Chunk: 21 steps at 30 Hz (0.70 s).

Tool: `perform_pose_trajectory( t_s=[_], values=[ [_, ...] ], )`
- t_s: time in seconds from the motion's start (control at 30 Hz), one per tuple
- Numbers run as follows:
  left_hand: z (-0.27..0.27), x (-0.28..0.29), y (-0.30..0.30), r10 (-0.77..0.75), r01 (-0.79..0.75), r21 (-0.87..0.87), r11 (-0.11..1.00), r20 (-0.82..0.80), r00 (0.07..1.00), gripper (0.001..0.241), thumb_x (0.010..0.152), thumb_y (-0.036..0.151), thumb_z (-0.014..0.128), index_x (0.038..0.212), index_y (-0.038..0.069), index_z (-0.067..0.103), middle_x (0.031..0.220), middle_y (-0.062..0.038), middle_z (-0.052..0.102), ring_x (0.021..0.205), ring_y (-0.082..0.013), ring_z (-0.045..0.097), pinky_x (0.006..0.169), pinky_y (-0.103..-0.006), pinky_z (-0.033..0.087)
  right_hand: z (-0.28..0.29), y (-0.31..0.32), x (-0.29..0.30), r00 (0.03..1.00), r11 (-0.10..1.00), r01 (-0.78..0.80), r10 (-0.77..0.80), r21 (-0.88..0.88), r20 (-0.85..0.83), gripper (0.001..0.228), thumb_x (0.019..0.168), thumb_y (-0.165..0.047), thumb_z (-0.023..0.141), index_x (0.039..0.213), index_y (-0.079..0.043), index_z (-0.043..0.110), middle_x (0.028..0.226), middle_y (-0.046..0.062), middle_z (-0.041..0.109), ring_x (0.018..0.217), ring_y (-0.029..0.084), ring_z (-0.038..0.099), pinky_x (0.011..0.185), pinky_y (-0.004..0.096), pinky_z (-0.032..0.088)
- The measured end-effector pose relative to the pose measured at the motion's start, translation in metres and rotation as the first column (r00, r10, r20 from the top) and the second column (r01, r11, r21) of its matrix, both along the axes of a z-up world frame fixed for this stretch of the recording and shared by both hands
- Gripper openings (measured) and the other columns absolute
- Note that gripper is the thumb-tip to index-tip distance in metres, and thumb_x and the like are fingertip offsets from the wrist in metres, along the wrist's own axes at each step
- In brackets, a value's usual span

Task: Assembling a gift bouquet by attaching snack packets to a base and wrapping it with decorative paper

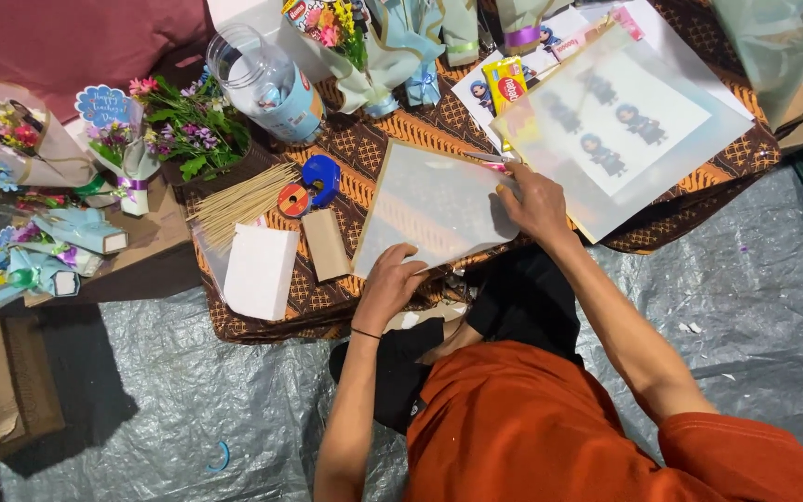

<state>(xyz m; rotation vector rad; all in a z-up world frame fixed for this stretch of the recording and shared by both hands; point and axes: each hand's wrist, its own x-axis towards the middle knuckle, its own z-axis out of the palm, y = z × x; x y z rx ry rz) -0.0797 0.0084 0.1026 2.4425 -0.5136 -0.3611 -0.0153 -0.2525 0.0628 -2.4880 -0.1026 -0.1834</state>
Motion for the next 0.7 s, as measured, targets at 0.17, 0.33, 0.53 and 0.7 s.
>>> perform_pose_trajectory(
  t_s=[0.17, 0.33, 0.53, 0.7],
  values=[
    [0.005, -0.008, 0.000, -0.002, 0.002, -0.022, 1.000, 0.004, 1.000, 0.013, 0.080, 0.008, 0.061, 0.091, 0.006, 0.067, 0.110, -0.014, 0.054, 0.117, -0.0320, 0.043, 0.100, -0.0454, 0.032, 0.014, 0.004, 0.002, 0.998, 0.995, -0.052, 0.050, -0.090, -0.024, 0.036, 0.080, -0.020, 0.059, 0.113, -0.004, 0.056, 0.085, 0.016, 0.065, 0.080, 0.034, 0.062, 0.070, 0.042, 0.049],
    [0.003, -0.015, 0.001, 0.018, -0.018, -0.017, 1.000, 0.014, 1.000, 0.016, 0.079, 0.004, 0.061, 0.094, 0.003, 0.066, 0.114, -0.016, 0.052, 0.119, -0.0321, 0.039, 0.101, -0.0443, 0.030, 0.011, 0.009, 0.008, 0.992, 0.987, -0.107, 0.099, -0.118, -0.076, 0.041, 0.081, -0.024, 0.059, 0.117, -0.005, 0.053, 0.086, 0.019, 0.063, 0.082, 0.036, 0.062, 0.072, 0.043, 0.049],
    [0.002, -0.017, -0.001, 0.031, -0.027, -0.069, 0.997, 0.057, 0.998, 0.016, 0.080, -0.001, 0.056, 0.094, -0.003, 0.064, 0.113, -0.022, 0.050, 0.118, -0.0379, 0.037, 0.101, -0.0489, 0.029, 0.018, 0.026, 0.017, 0.969, 0.964, -0.241, 0.232, -0.114, -0.086, 0.048, 0.077, -0.024, 0.059, 0.119, -0.005, 0.047, 0.087, 0.025, 0.061, 0.084, 0.041, 0.061, 0.073, 0.048, 0.047],
    [-0.021, -0.019, 0.002, 0.044, -0.036, -0.068, 0.997, 0.114, 0.993, 0.018, 0.083, 0.011, 0.057, 0.097, 0.003, 0.064, 0.117, -0.015, 0.049, 0.121, -0.0325, 0.036, 0.102, -0.0458, 0.028, 0.020, 0.035, 0.025, 0.966, 0.972, -0.212, 0.193, -0.105, -0.170, 0.055, 0.082, -0.038, 0.055, 0.125, -0.007, 0.039, 0.091, 0.026, 0.060, 0.091, 0.041, 0.059, 0.075, 0.051, 0.046]
  ],
)
